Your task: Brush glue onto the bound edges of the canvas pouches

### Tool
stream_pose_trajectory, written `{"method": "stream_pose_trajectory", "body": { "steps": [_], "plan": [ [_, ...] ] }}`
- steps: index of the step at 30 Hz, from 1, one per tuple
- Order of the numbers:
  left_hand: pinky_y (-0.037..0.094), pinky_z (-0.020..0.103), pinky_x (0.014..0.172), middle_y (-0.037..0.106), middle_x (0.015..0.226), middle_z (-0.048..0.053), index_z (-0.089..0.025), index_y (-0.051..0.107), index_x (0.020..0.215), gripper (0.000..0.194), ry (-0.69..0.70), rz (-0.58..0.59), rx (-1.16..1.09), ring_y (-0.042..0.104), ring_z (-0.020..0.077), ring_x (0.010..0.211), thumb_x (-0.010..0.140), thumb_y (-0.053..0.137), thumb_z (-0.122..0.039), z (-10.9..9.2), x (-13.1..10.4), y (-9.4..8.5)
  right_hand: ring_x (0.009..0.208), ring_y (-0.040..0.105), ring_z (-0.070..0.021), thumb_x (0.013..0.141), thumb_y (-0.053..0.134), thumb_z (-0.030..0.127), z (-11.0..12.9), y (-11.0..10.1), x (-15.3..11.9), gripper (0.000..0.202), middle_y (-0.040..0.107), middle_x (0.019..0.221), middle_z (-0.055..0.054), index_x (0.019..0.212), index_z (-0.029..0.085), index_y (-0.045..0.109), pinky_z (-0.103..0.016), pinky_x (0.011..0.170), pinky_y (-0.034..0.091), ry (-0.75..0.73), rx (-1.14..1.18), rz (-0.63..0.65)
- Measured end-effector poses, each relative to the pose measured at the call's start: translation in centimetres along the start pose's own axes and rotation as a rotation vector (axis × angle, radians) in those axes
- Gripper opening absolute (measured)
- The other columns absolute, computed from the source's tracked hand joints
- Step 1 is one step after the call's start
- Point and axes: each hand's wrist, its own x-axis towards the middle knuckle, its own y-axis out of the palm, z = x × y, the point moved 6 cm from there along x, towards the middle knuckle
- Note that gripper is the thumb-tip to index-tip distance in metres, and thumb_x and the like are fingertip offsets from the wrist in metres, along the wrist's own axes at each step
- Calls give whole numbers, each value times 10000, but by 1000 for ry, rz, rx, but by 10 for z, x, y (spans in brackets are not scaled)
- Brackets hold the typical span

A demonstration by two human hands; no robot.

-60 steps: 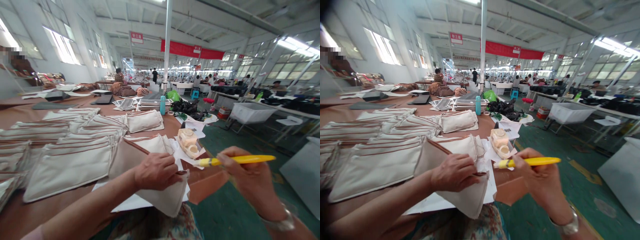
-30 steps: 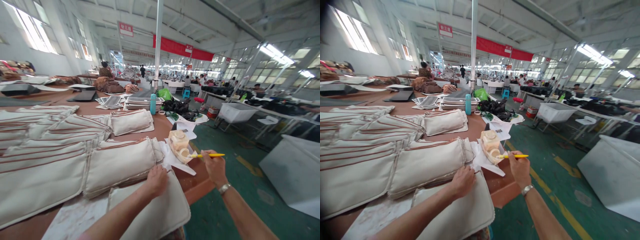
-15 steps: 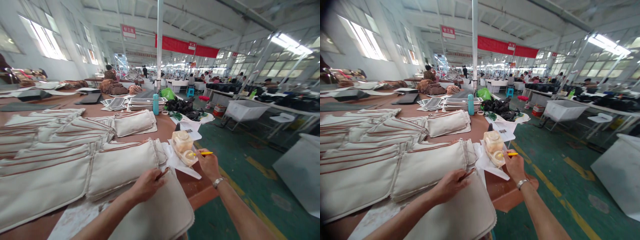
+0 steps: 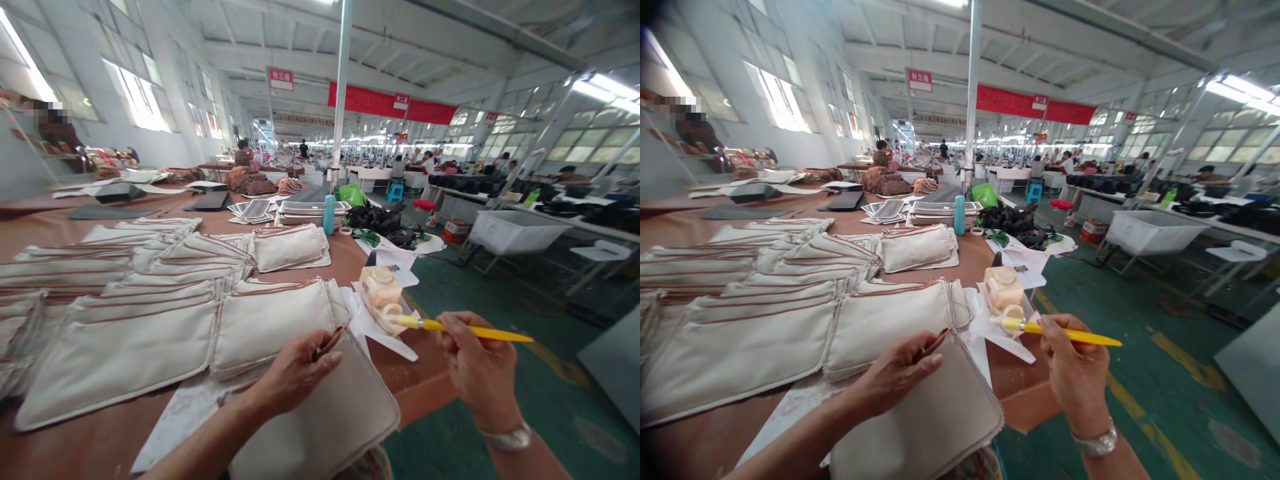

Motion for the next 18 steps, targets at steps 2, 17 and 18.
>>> {"method": "stream_pose_trajectory", "body": {
  "steps": [2, 17, 18],
  "plan": [
    [277, 224, 577, 379, 732, -41, -152, 550, 888, 373, 19, -8, -6, 340, 107, 663, 922, 520, -522, -3, -5, 3, 489, 413, -114, 871, 751, 403, 26, 15, -14, 237, 467, 581, 36, 849, 178, 681, -218, 450, 324, 11, 181, 99],
    [335, 205, 567, 537, 701, -11, -130, 664, 905, 459, 128, 67, 63, 445, 120, 646, 970, 470, -541, -21, -34, 8, 645, 538, -147, 947, 646, 259, 87, 48, -50, 155, 593, 716, 6, 799, 212, 653, -240, 571, 429, -355, -72, 331],
    [331, 203, 564, 538, 699, -13, -134, 656, 879, 429, 149, 49, 125, 454, 118, 644, 982, 465, -503, -22, -35, 7, 624, 530, -143, 950, 641, 261, 88, 50, -53, 169, 586, 704, 7, 789, 210, 647, -240, 556, 424, -360, -70, 384]
  ]
}}
